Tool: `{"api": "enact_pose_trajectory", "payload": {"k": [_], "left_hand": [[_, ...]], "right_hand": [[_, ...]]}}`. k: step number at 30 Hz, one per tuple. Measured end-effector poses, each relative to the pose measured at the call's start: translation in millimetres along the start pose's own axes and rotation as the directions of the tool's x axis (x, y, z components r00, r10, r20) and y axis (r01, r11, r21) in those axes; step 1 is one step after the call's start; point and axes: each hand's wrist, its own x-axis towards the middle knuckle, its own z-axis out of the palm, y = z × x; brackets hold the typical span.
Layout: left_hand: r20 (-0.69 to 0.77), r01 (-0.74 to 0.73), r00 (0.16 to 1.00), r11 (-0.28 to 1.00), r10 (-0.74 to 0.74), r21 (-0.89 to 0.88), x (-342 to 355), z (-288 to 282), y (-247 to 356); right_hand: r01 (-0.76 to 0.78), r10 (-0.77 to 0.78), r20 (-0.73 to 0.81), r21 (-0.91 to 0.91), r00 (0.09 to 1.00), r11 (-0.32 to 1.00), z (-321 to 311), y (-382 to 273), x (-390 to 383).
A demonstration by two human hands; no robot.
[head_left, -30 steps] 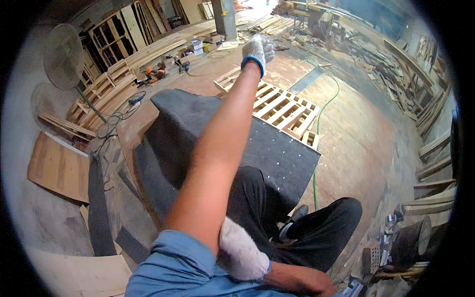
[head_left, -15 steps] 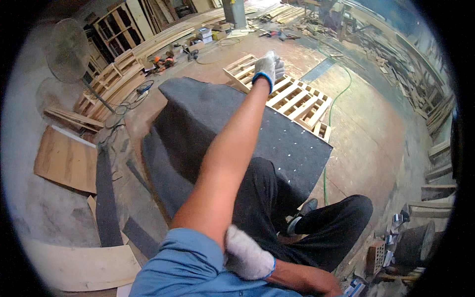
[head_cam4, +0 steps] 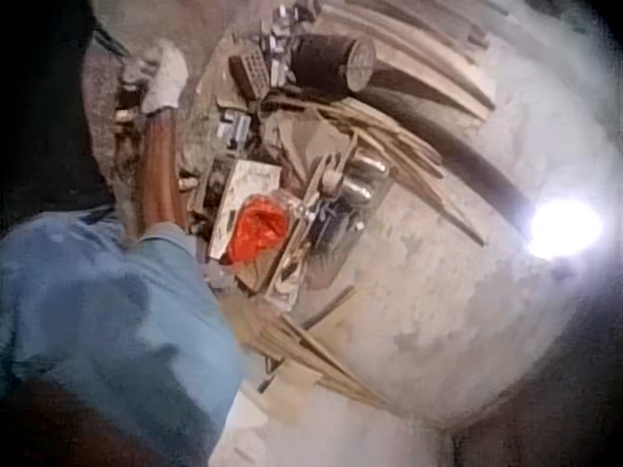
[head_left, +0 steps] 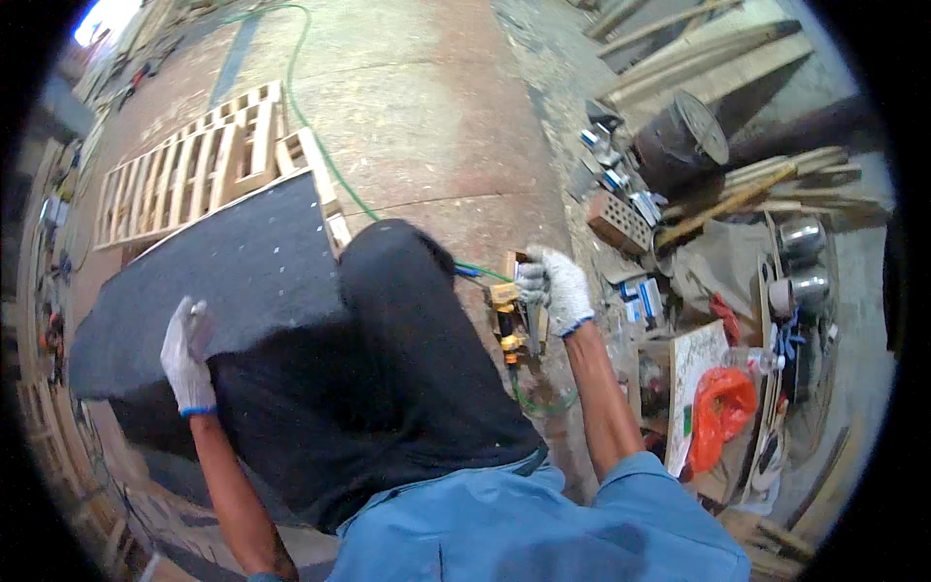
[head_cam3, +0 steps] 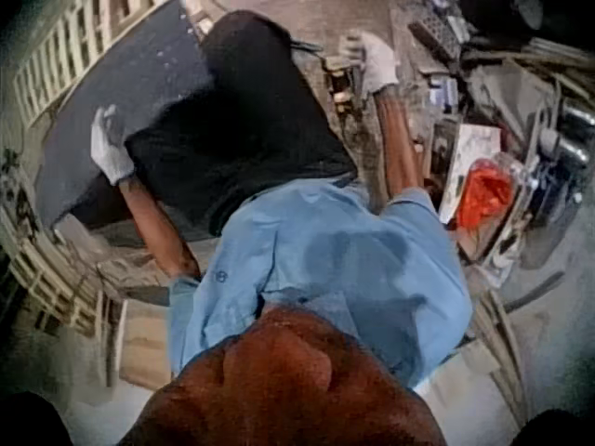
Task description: The person staples a dark fabric cover onto a wooden frame using a pneumatic staple gun, then trims the excess fabric with a utility knife. They flip the piece to work on different sides and continue trimming and securing the fabric.
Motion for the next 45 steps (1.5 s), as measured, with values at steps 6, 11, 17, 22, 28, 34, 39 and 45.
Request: {"api": "enact_pose_trajectory", "payload": {"k": [6,11,17,22,28,34,39,45], "left_hand": [[-0.022,-0.054,0.998,0.956,0.063,0.290,-7.1,13.8,13.6],[-0.041,0.006,0.999,0.942,0.008,0.334,4.6,16.3,5.3],[-0.154,0.049,0.987,0.831,0.044,0.554,-21.2,42.9,45.9],[-0.175,0.096,0.984,0.887,-0.017,0.452,-46.5,77.1,64.9],[-0.086,0.155,0.986,0.965,-0.139,0.209,-91.9,127.0,75.7],[0.067,0.134,0.986,0.969,-0.150,0.208,-113.8,157.6,86.6],[0.141,0.211,0.968,0.978,-0.209,0.002,-122.1,159.9,106.8],[0.000,0.188,0.982,0.969,-0.190,-0.158,-120.6,144.6,103.4]], "right_hand": [[-0.274,0.269,-0.057,-0.181,0.962,0.944,-70.0,171.5,92.2],[0.131,0.037,0.241,-0.645,0.970,0.753,-61.9,249.9,184.9],[0.278,-0.048,0.288,-0.849,0.956,0.450,50.6,282.5,229.0],[0.038,0.028,0.052,-0.928,0.998,0.371,72.9,310.7,273.6],[0.011,0.056,0.025,-0.971,0.998,0.241,78.0,307.1,275.5],[0.010,0.051,0.020,-0.983,0.998,0.183,66.9,298.9,268.6],[0.040,0.052,0.050,-0.985,0.997,0.170,62.0,304.1,252.8],[0.048,0.022,0.053,-0.980,0.998,0.192,47.1,299.7,235.1]]}}
